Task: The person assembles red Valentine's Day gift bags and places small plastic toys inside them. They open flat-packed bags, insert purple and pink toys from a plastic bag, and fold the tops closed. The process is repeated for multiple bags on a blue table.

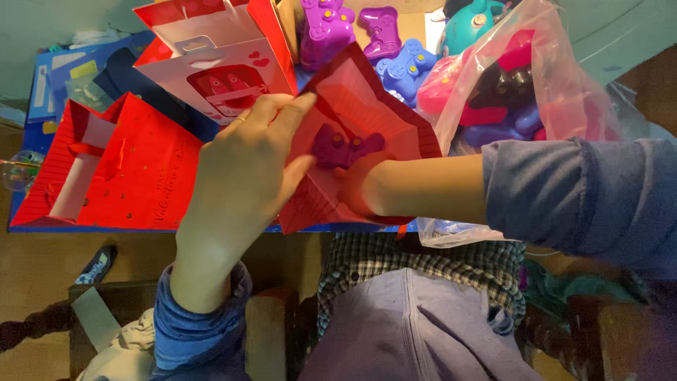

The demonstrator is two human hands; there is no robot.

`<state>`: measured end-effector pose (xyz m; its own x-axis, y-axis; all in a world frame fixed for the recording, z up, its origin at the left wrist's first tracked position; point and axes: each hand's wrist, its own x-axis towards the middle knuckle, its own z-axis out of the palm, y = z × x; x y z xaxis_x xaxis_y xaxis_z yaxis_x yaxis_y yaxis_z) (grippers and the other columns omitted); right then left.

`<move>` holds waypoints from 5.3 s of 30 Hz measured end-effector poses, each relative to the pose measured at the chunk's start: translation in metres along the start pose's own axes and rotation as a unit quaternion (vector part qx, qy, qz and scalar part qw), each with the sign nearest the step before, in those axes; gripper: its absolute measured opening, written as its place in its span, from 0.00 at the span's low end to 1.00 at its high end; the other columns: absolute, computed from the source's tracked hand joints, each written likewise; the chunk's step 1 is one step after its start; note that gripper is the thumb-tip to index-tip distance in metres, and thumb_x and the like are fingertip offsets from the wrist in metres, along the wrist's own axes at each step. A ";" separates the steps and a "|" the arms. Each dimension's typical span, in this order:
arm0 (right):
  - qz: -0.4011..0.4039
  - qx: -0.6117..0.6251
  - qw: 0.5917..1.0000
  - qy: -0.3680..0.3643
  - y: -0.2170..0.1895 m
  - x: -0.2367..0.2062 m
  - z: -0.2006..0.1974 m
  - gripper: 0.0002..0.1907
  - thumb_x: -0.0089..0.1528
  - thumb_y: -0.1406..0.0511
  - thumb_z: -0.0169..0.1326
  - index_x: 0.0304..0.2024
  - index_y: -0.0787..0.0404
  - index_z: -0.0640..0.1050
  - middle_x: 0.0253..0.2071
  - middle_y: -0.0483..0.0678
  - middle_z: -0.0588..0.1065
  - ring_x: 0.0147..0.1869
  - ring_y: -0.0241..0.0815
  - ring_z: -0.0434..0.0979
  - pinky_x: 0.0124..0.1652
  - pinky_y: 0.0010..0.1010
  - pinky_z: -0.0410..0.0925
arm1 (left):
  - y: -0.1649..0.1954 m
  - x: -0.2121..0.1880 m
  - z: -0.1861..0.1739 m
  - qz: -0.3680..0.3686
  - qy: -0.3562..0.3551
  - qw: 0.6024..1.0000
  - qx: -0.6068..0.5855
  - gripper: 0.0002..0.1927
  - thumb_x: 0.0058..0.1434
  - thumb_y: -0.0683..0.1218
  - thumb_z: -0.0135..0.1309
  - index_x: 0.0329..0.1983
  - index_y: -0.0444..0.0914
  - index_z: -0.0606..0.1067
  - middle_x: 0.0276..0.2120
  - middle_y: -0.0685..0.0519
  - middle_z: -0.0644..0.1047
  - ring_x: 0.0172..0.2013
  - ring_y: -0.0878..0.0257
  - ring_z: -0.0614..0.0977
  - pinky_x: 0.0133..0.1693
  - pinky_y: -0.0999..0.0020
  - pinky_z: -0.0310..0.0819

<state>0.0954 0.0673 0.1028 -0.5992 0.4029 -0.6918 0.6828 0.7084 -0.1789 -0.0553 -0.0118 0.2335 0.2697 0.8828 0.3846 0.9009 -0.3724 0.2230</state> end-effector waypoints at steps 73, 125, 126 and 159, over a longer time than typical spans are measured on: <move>-0.200 0.132 0.858 0.453 0.083 -0.177 -0.059 0.13 0.70 0.66 0.53 0.57 0.61 0.75 0.55 0.52 0.78 0.52 0.43 0.84 0.46 0.34 0.76 | 0.008 -0.007 -0.022 -0.005 0.011 0.997 0.075 0.28 0.60 0.53 0.65 0.61 0.38 0.74 0.58 0.46 0.76 0.56 0.47 0.75 0.54 0.54 0.72; -0.015 0.033 0.993 0.116 0.023 -0.086 -0.062 0.40 0.62 0.57 0.58 0.72 0.60 0.57 0.41 0.61 0.80 0.46 0.58 0.81 0.44 0.45 0.72 | 0.061 -0.077 0.016 0.014 -0.014 0.997 0.070 0.15 0.54 0.43 0.58 0.46 0.40 0.79 0.40 0.55 0.77 0.45 0.59 0.78 0.53 0.57 0.64; -0.057 0.028 0.988 0.138 0.016 -0.072 -0.059 0.38 0.61 0.60 0.57 0.70 0.62 0.59 0.40 0.63 0.80 0.46 0.59 0.81 0.42 0.46 0.72 | 0.060 -0.077 0.018 0.022 -0.013 0.998 0.063 0.15 0.53 0.43 0.58 0.45 0.40 0.79 0.40 0.56 0.77 0.45 0.59 0.78 0.54 0.56 0.63; -0.124 -0.037 0.988 0.088 -0.005 0.012 -0.053 0.17 0.56 0.63 0.56 0.46 0.61 0.78 0.42 0.55 0.79 0.48 0.57 0.79 0.40 0.49 0.71 | 0.053 -0.097 0.021 0.103 -0.005 0.992 -0.074 0.10 0.58 0.46 0.61 0.44 0.44 0.80 0.39 0.59 0.73 0.46 0.64 0.77 0.66 0.44 0.53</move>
<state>0.0630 0.0994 0.1321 -0.8118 0.3021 -0.4998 0.4778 0.8357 -0.2709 -0.0266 -0.1115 0.1896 0.4477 0.7856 0.4270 0.7663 -0.5832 0.2695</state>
